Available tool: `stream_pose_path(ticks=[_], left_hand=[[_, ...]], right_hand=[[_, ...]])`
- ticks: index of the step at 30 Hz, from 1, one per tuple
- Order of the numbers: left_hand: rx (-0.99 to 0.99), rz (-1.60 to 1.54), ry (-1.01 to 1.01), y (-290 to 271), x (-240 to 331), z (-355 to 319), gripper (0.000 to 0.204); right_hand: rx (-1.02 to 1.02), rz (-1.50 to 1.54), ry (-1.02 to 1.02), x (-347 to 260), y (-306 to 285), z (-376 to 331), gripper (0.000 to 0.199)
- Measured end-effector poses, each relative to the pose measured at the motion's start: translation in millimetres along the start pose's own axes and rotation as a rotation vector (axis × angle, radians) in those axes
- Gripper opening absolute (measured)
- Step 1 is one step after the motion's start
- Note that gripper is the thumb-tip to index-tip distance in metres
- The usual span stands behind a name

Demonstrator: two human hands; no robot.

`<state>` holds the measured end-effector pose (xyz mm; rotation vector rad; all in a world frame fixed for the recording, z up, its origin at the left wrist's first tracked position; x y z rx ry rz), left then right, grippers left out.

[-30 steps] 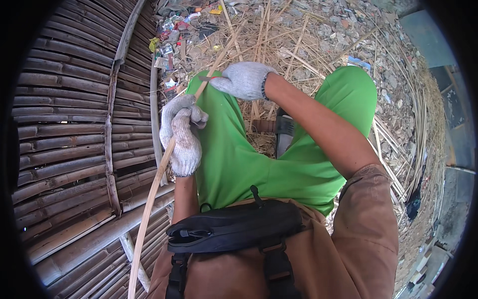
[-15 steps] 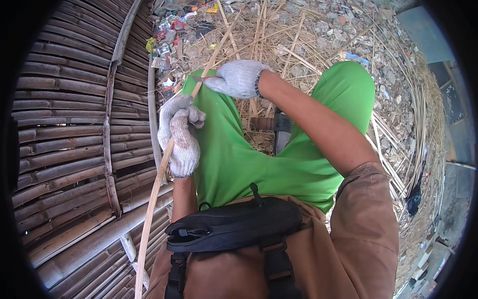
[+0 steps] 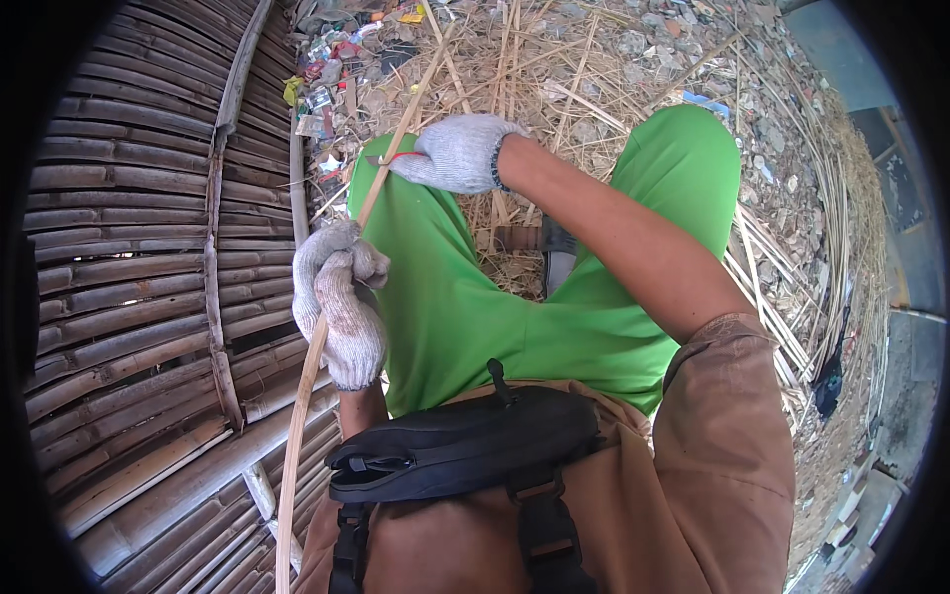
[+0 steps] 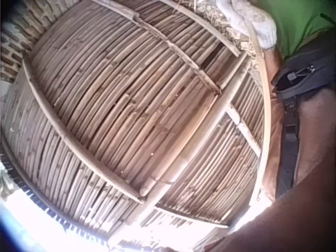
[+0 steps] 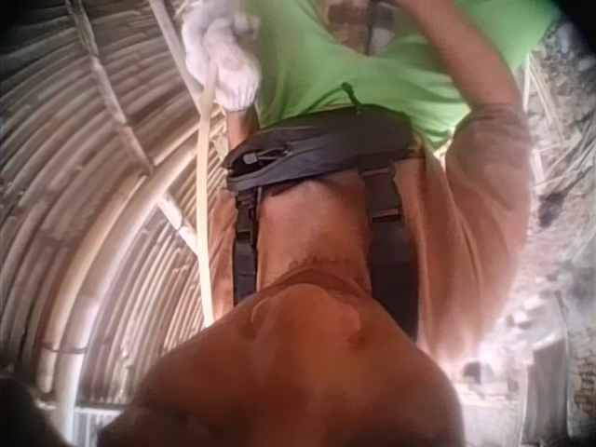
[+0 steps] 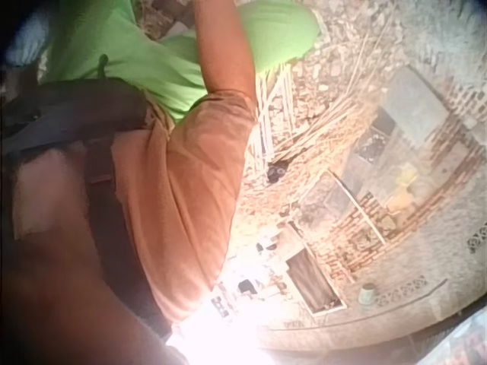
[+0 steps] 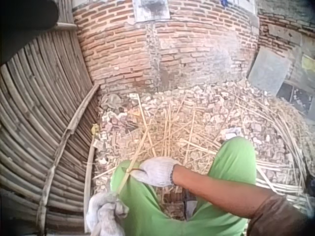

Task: The person shaves a thin strip of bamboo using a small knife while sitting in a workshop area.

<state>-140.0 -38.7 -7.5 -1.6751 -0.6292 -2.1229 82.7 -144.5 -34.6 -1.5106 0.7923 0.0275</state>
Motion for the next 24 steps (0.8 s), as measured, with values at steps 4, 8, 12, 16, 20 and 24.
stream_pose_path(ticks=[4,8,12,16,20,24], left_hand=[[0.025,-0.001,-0.007,3,7,-4,0.027],[0.044,-0.029,-0.041,1,10,-8,0.027],[0.067,-0.068,-0.077,0,11,-11,0.026],[0.124,-0.051,-0.02,5,40,-20,0.022],[0.18,-0.073,0.01,-10,59,-32,0.022],[0.115,-0.133,-0.024,-19,50,-20,0.026]], right_hand=[[0.006,0.023,0.01,-1,0,0,0.088],[0.013,-0.006,0.0,-6,-1,-5,0.086],[0.033,-0.003,0.017,-2,3,-4,0.083],[-0.018,0.007,0.042,10,-2,-1,0.08],[0.037,0.015,0.077,41,6,6,0.08],[0.03,0.046,0.11,14,-8,-4,0.079]])
Point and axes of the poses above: each hand's wrist, its own z-axis towards the middle knuckle, its own y-axis out of the palm, x = y × z, the point moved 2 cm from there along z, towards the middle knuckle, and after that the axes turned 4 degrees about -y, right-handed, at the moved point
